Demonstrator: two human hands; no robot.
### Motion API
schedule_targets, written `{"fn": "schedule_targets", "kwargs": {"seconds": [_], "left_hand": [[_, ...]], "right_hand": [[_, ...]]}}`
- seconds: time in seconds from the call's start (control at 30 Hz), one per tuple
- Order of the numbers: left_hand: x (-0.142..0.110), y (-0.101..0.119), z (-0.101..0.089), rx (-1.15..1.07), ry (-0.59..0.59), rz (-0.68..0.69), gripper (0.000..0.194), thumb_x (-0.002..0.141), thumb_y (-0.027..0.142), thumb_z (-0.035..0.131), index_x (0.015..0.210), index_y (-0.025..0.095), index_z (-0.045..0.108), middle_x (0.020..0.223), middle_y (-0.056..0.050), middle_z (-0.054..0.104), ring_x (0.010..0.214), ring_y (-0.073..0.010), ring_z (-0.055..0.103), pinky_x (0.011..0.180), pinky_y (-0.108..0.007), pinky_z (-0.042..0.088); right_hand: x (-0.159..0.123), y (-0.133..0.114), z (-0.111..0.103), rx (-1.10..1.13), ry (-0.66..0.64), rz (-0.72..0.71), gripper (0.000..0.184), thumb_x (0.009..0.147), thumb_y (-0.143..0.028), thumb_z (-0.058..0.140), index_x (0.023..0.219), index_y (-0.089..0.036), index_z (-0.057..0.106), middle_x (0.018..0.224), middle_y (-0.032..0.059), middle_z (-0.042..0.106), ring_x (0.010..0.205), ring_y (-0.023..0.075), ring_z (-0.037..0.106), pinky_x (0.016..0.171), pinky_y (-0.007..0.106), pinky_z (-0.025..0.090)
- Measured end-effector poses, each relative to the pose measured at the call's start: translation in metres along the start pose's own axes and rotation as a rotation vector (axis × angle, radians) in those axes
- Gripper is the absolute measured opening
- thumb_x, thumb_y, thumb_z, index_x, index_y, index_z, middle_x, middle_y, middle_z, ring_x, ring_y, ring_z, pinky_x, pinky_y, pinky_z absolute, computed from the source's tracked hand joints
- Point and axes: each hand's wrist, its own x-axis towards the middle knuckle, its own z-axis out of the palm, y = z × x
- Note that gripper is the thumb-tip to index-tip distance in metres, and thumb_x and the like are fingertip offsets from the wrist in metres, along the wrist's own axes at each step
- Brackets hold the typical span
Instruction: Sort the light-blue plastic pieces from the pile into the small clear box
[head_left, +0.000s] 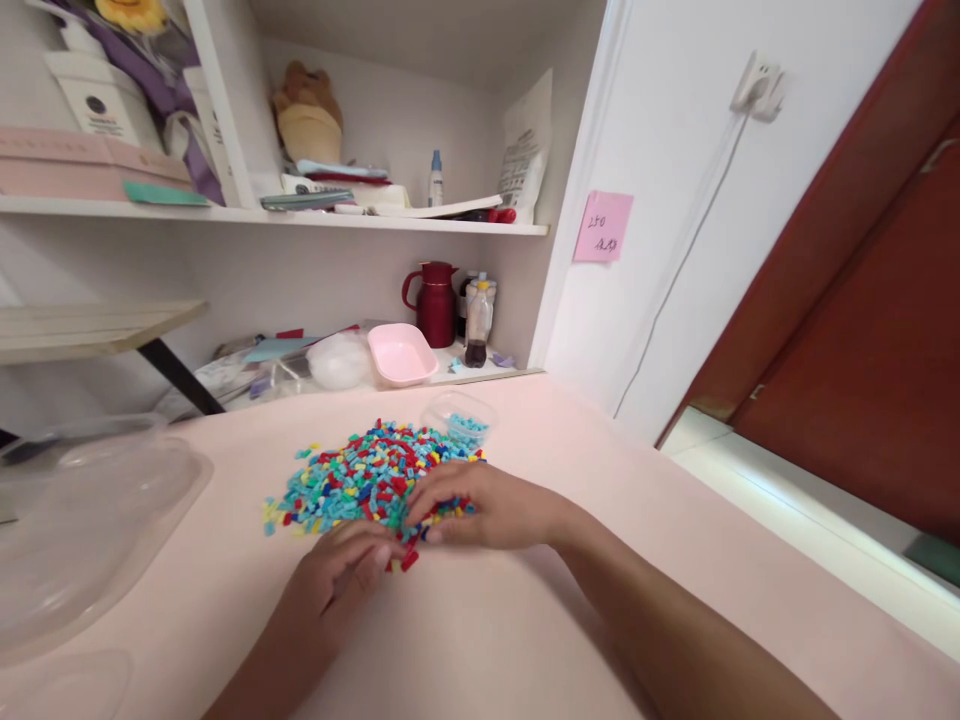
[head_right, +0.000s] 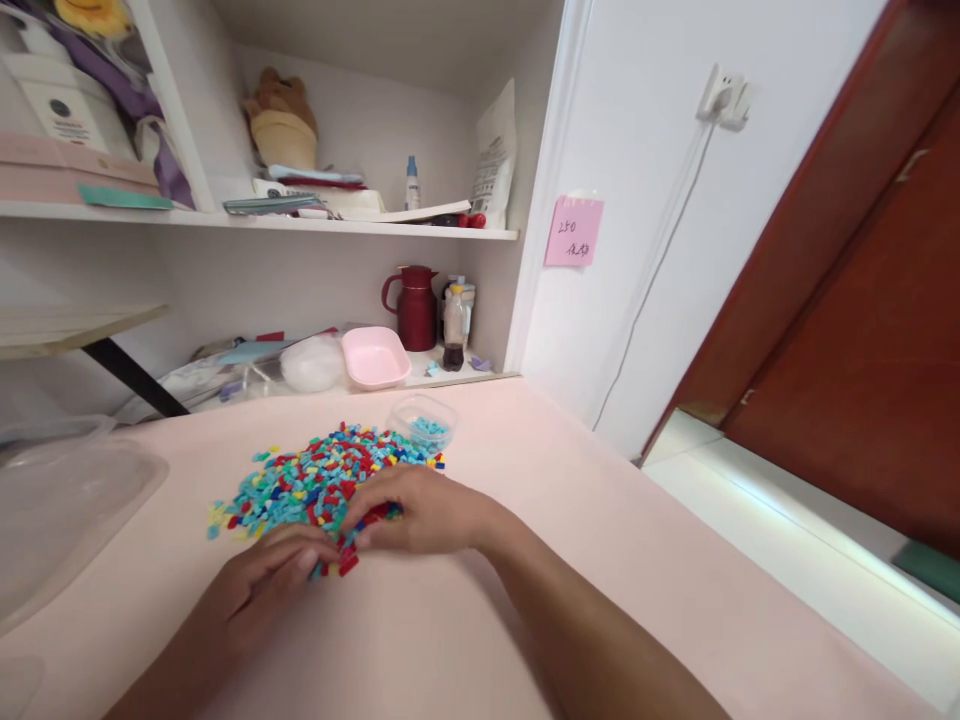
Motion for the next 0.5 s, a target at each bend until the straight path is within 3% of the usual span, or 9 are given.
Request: {"fn": "schedule_targets", "kwargs": {"seconds": [0.1,0.2,0.33,0.43,0.5], "left_hand": [[0.002,-0.003,-0.007,0.007,0.048,-0.033,0.029,0.082,0.049,0.057,0.079,0.028,0.077,0.089,-0.007,0.072,0.09,-0.0279,0.062,0.084,-0.034,0.045],[0.001,-0.002,-0.008,0.0,0.172,-0.031,0.029,0.082,0.048,0.057,0.074,0.027,0.074,0.085,-0.005,0.07,0.087,-0.0262,0.063,0.081,-0.032,0.045],[-0.004,0.007,-0.008,0.028,0.45,-0.073,0.026,0.083,0.048,0.055,0.075,0.026,0.068,0.08,-0.002,0.067,0.08,-0.0228,0.061,0.076,-0.031,0.046],[-0.004,0.009,-0.018,0.103,0.716,-0.185,0.027,0.086,0.046,0.048,0.08,0.027,0.065,0.086,-0.001,0.067,0.092,-0.0245,0.06,0.087,-0.034,0.045],[0.0,0.0,-0.029,0.167,0.834,-0.255,0.028,0.087,0.044,0.044,0.082,0.026,0.065,0.096,-0.002,0.066,0.106,-0.0267,0.057,0.099,-0.04,0.04]], "right_hand": [[0.001,0.0,0.001,0.132,0.182,0.031,0.019,0.088,-0.028,0.063,0.102,-0.02,0.072,0.109,0.0058,0.069,0.103,0.0167,0.062,0.095,0.031,0.045],[0.002,0.007,0.005,0.296,0.325,0.226,0.02,0.087,-0.033,0.061,0.093,-0.016,0.071,0.089,0.0044,0.07,0.077,0.0143,0.064,0.07,0.026,0.051],[0.004,0.017,0.004,0.351,0.537,0.411,0.024,0.086,-0.038,0.059,0.088,-0.016,0.069,0.059,-0.0033,0.058,0.043,0.0077,0.047,0.043,0.02,0.036],[0.003,0.023,-0.006,0.366,0.795,0.387,0.03,0.085,-0.044,0.059,0.081,-0.016,0.066,0.046,-0.0081,0.041,0.039,0.0064,0.033,0.039,0.02,0.026],[0.0,0.026,-0.014,0.406,0.901,0.379,0.038,0.084,-0.051,0.057,0.071,-0.016,0.06,0.043,-0.0091,0.034,0.038,0.006,0.026,0.038,0.02,0.02]]}}
